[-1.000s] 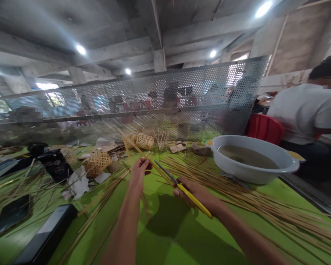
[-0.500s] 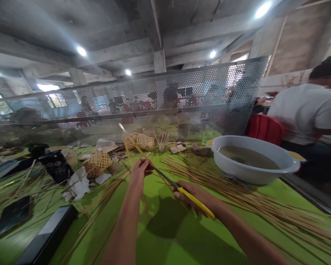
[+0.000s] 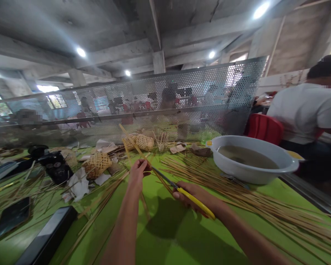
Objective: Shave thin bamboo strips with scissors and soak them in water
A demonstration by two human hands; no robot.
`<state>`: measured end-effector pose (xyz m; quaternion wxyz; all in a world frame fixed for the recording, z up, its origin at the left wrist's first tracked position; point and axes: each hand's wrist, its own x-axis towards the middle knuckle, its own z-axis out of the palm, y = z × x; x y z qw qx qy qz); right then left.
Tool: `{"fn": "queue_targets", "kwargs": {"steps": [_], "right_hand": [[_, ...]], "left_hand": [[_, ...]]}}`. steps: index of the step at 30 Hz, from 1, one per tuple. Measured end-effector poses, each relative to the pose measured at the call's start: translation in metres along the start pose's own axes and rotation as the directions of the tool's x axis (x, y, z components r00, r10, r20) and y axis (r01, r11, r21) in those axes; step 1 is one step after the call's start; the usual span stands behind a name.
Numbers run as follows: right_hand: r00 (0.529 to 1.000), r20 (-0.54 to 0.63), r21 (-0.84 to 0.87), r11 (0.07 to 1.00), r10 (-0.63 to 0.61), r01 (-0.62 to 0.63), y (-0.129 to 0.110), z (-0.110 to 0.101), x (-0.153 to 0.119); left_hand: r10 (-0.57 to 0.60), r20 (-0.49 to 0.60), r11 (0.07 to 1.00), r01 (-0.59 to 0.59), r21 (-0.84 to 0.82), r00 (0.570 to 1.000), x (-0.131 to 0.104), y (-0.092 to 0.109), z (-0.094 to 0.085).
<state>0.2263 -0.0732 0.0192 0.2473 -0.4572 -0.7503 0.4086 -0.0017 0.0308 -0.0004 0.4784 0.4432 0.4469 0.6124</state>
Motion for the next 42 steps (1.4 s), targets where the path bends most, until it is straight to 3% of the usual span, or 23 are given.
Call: {"fn": "queue_targets", "kwargs": {"steps": [5, 9, 15, 21, 30, 42], "right_hand": [[0.998, 0.053, 0.035, 0.999, -0.022, 0.02, 0.005, 0.0, 0.001], [1.0, -0.008, 0.045, 0.999, -0.014, 0.014, 0.014, 0.004, 0.004], [0.995, -0.078, -0.095, 0.994, -0.064, 0.057, 0.019, 0.006, 0.01], [0.994, -0.098, -0.017, 0.999, -0.039, 0.037, 0.014, 0.009, 0.009], [0.985, -0.144, -0.17, 0.983, -0.098, 0.073, 0.017, 0.007, 0.012], [0.988, -0.151, -0.225, 0.974, -0.012, -0.023, 0.028, 0.01, 0.022]], "left_hand": [[-0.01, 0.034, 1.0, 0.011, -0.006, 0.999, -0.006, 0.002, 0.005], [-0.037, 0.063, 0.999, 0.038, -0.015, 0.997, -0.01, 0.001, 0.011], [-0.04, 0.079, 0.999, 0.042, -0.03, 0.996, -0.009, -0.002, 0.015], [-0.036, 0.075, 0.998, 0.039, -0.04, 0.997, -0.009, 0.001, 0.015], [-0.088, 0.21, 0.994, 0.098, -0.039, 0.974, -0.014, 0.005, 0.016], [-0.158, 0.212, 0.986, 0.166, -0.021, 0.964, -0.016, 0.008, 0.017]]}}
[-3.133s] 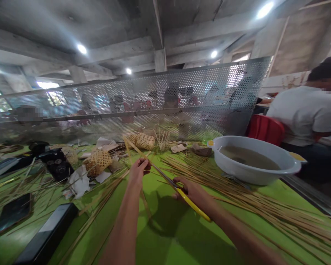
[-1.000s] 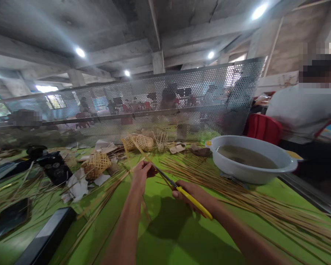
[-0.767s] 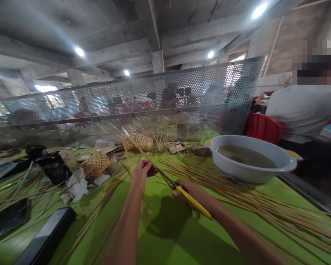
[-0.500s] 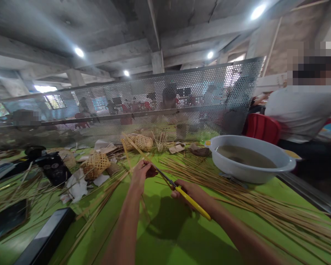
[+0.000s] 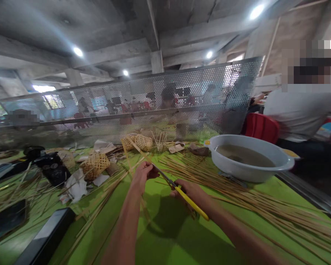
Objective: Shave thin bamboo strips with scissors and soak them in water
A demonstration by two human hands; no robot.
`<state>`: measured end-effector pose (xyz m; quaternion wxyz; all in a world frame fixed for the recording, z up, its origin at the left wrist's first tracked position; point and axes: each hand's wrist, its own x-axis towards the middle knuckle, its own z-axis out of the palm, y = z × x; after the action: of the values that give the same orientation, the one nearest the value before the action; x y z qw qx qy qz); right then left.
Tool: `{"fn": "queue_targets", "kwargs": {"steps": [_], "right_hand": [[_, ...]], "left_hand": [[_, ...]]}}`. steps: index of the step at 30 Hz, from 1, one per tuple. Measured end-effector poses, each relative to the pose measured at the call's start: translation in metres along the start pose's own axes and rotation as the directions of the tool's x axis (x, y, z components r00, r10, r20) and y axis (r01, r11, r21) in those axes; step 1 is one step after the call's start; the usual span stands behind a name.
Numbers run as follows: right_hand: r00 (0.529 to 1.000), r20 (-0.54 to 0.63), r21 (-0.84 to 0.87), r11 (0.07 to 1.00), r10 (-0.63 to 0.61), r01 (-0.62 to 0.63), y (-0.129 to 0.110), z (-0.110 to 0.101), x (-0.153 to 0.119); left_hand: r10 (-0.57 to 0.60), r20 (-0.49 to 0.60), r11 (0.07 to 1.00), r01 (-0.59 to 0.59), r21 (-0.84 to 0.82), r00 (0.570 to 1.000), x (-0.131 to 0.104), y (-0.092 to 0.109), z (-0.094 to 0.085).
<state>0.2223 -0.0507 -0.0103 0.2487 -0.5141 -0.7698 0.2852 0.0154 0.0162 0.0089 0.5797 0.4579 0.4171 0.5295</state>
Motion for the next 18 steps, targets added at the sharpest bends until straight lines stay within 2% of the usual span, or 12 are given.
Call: {"fn": "queue_targets", "kwargs": {"steps": [8, 12, 18], "right_hand": [[1.0, -0.006, -0.078, 0.997, -0.005, 0.005, -0.001, 0.001, 0.0], [0.999, -0.037, -0.092, 0.996, -0.006, 0.003, -0.002, -0.001, 0.0], [0.994, -0.059, -0.086, 0.992, -0.097, 0.091, -0.004, -0.006, -0.007]], "left_hand": [[-0.043, -0.022, 0.998, 0.042, -0.042, 0.999, -0.002, 0.004, 0.0], [-0.025, 0.017, 0.999, 0.026, -0.029, 1.0, -0.001, -0.002, 0.001], [-0.051, 0.071, 0.997, 0.047, 0.062, 0.996, -0.001, -0.013, 0.013]]}}
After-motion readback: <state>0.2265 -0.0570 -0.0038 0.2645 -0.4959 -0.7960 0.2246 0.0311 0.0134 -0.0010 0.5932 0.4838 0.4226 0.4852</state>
